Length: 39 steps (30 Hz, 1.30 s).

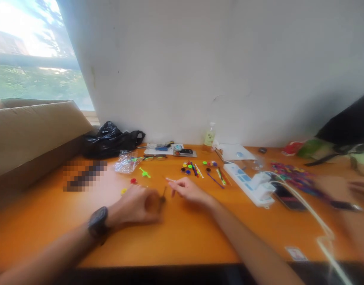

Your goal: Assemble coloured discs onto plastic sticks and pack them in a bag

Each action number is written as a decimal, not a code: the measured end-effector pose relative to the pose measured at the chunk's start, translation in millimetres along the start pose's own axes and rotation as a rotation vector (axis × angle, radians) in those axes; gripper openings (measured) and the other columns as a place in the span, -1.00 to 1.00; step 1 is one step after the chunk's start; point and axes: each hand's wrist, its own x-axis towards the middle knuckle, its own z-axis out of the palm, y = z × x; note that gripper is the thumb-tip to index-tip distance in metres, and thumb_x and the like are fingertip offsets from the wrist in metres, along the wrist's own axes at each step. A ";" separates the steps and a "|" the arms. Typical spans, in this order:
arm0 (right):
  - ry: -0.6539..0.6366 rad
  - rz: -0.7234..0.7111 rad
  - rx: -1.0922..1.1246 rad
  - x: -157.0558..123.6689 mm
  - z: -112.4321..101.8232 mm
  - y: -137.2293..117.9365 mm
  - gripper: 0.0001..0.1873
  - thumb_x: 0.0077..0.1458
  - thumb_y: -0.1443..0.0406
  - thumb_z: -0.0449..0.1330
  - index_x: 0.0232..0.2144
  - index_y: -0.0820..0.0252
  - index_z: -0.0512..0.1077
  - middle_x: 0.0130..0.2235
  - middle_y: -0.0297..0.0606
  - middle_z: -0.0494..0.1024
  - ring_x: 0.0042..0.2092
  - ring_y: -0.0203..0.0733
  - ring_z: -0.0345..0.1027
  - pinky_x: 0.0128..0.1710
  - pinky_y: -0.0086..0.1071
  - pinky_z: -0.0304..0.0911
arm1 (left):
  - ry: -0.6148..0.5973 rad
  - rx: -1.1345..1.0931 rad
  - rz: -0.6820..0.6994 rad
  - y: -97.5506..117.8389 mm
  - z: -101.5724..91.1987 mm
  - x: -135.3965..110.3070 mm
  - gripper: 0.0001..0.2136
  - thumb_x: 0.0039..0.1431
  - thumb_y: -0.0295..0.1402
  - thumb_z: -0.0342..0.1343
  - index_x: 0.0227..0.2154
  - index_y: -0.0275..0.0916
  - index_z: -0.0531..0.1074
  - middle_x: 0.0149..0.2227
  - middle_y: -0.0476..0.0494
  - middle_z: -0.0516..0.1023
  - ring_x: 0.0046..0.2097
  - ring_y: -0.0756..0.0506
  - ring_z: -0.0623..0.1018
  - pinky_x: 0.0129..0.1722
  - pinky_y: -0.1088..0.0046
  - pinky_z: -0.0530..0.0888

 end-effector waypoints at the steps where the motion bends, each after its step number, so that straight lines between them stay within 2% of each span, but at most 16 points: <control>1: 0.027 -0.025 0.001 0.4 1.3 0.5 -0.32 0.23 -0.25 0.12 -0.38 0.24 0.60 -0.54 -0.32 0.39 -0.45 -0.22 0.26 -0.40 -0.38 0.13 | -0.008 -0.007 -0.002 -0.4 -2.2 -0.3 -0.49 -0.09 0.22 0.35 -0.29 -0.13 0.63 -0.44 -0.08 0.65 -0.38 -0.18 0.60 -0.44 0.42 0.25; 4: 0.086 -0.081 -0.031 -0.7 6.9 1.5 -0.43 0.28 -0.16 0.14 -0.13 0.19 0.61 -0.14 -0.14 0.64 -0.26 -0.14 0.41 -0.25 -0.34 0.30 | -0.014 -0.017 0.006 -0.1 -4.6 -1.2 -0.44 -0.08 0.28 0.31 -0.27 -0.13 0.62 -0.42 -0.08 0.65 -0.37 -0.19 0.61 -0.43 0.42 0.27; 7: 0.077 -0.126 -0.093 -3.0 12.3 2.9 -0.50 0.34 -0.07 0.13 0.08 0.09 0.56 0.15 -0.11 0.57 -0.06 -0.07 0.48 -0.02 -0.25 0.35 | -0.025 -0.029 0.041 2.2 -4.3 -2.1 -0.43 -0.04 0.28 0.29 -0.23 -0.12 0.62 -0.41 -0.09 0.65 -0.36 -0.19 0.61 -0.43 0.42 0.28; 9: 0.043 -0.171 -0.144 -3.5 13.6 4.5 -0.53 0.38 -0.04 0.10 0.06 0.10 0.58 0.10 -0.13 0.61 0.00 -0.04 0.48 0.04 -0.25 0.32 | -0.040 -0.037 0.045 3.0 -4.3 -2.5 -0.44 -0.02 0.27 0.28 -0.21 -0.12 0.62 -0.41 -0.09 0.64 -0.37 -0.19 0.61 -0.43 0.42 0.29; 12: 0.060 -0.194 -0.205 -2.3 12.1 5.8 -0.47 0.41 -0.05 0.04 -0.23 0.20 0.63 -0.27 -0.22 0.65 -0.22 -0.10 0.47 -0.15 -0.31 0.32 | -0.042 -0.041 0.032 -0.3 -3.4 -2.4 -0.43 0.03 0.27 0.26 -0.17 -0.12 0.61 -0.41 -0.09 0.62 -0.36 -0.20 0.60 -0.41 0.41 0.32; 14: 0.129 -0.195 -0.200 -1.4 10.4 4.7 -0.42 0.41 -0.07 0.02 -0.32 0.22 0.60 -0.38 -0.26 0.60 -0.32 -0.14 0.43 -0.24 -0.33 0.29 | 0.026 -0.042 0.062 -5.1 -1.4 -1.4 -0.40 0.02 0.28 0.26 -0.07 -0.11 0.60 -0.31 -0.13 0.63 -0.27 -0.23 0.61 -0.33 0.36 0.39; 16: 0.181 -0.212 -0.165 -1.3 9.7 2.8 -0.45 0.41 -0.07 0.03 -0.24 0.21 0.60 -0.28 -0.22 0.63 -0.23 -0.09 0.46 -0.17 -0.31 0.31 | 0.130 -0.041 0.133 -10.0 1.2 0.0 -0.31 0.00 0.27 0.29 0.08 -0.08 0.53 -0.13 -0.19 0.62 -0.12 -0.29 0.59 -0.17 0.27 0.45; 19: 0.145 -0.239 -0.165 -2.3 11.6 1.9 -0.47 0.42 -0.07 0.01 -0.14 0.17 0.60 -0.14 -0.17 0.65 -0.08 -0.02 0.48 -0.06 -0.27 0.32 | 0.209 -0.046 0.229 -14.2 3.5 1.9 -0.19 -0.03 0.26 0.33 0.23 -0.05 0.41 0.04 -0.22 0.54 0.01 -0.33 0.51 0.03 0.11 0.45; 23: 0.113 -0.241 -0.257 -2.4 15.1 6.1 -0.44 0.43 -0.05 -0.02 -0.34 0.19 0.56 -0.36 -0.30 0.56 -0.30 -0.16 0.39 -0.26 -0.37 0.22 | 0.189 -0.065 0.272 -14.0 3.0 2.3 -0.15 -0.05 0.22 0.36 0.27 -0.03 0.35 0.13 -0.23 0.48 0.07 -0.35 0.46 0.10 0.03 0.43; 26: 0.291 -0.235 -0.261 -1.7 13.1 7.4 -0.38 0.42 -0.07 0.00 -0.53 0.20 0.42 -0.55 -0.39 0.31 -0.48 -0.28 0.15 -0.43 -0.38 0.00 | 0.185 -0.075 0.272 -13.3 2.1 1.9 -0.11 -0.06 0.21 0.38 0.31 -0.03 0.31 0.17 -0.25 0.45 0.10 -0.37 0.44 0.13 -0.01 0.41; 28: 0.406 -0.235 -0.250 -1.8 10.2 5.8 -0.37 0.42 -0.08 0.00 -0.55 0.20 0.40 -0.57 -0.40 0.27 -0.50 -0.28 0.09 -0.46 -0.36 -0.06 | 0.189 -0.082 0.271 -13.2 1.7 1.7 -0.10 -0.04 0.21 0.37 0.34 -0.03 0.28 0.20 -0.26 0.43 0.13 -0.38 0.42 0.16 -0.02 0.40; 30: 0.415 -0.235 -0.242 -2.5 8.5 3.4 -0.43 0.42 -0.07 0.01 -0.42 0.19 0.49 -0.50 -0.35 0.39 -0.45 -0.24 0.19 -0.42 -0.36 0.03 | 0.195 -0.087 0.270 -13.2 1.4 1.6 -0.10 -0.01 0.19 0.36 0.36 -0.02 0.26 0.23 -0.27 0.41 0.15 -0.38 0.40 0.18 -0.02 0.39; 32: 0.325 -0.242 -0.247 -3.1 9.4 1.7 -0.48 0.43 -0.06 0.01 -0.27 0.16 0.56 -0.34 -0.27 0.53 -0.33 -0.18 0.33 -0.29 -0.35 0.18 | 0.197 -0.093 0.269 -13.3 1.1 1.5 -0.11 -0.01 0.18 0.36 0.36 -0.01 0.26 0.23 -0.27 0.41 0.16 -0.39 0.39 0.18 -0.02 0.38; 33: 0.271 -0.249 -0.255 -3.3 10.6 1.3 -0.47 0.42 -0.07 0.00 -0.27 0.16 0.56 -0.28 -0.24 0.54 -0.28 -0.16 0.36 -0.23 -0.34 0.22 | 0.196 -0.095 0.269 -13.3 1.0 1.5 -0.11 -0.01 0.18 0.37 0.36 -0.01 0.26 0.23 -0.27 0.41 0.16 -0.39 0.39 0.19 -0.02 0.38; 36: 0.244 -0.285 -0.250 -2.7 14.3 1.5 -0.34 0.42 -0.13 -0.04 -0.51 0.18 0.43 -0.32 -0.24 0.43 -0.29 -0.19 0.31 -0.20 -0.32 0.23 | 0.191 -0.098 0.264 -13.4 0.4 1.3 -0.14 0.03 0.18 0.35 0.34 -0.02 0.27 0.23 -0.27 0.42 0.17 -0.39 0.38 0.20 -0.02 0.37; 39: 0.371 -0.315 -0.171 -1.2 12.6 2.2 -0.28 0.43 -0.15 -0.11 -0.63 0.16 0.22 -0.40 -0.29 0.28 -0.35 -0.21 0.21 -0.28 -0.30 0.18 | 0.202 -0.102 0.266 -12.9 -0.6 1.2 -0.17 0.09 0.17 0.32 0.35 -0.03 0.26 0.23 -0.28 0.42 0.17 -0.38 0.38 0.19 0.00 0.37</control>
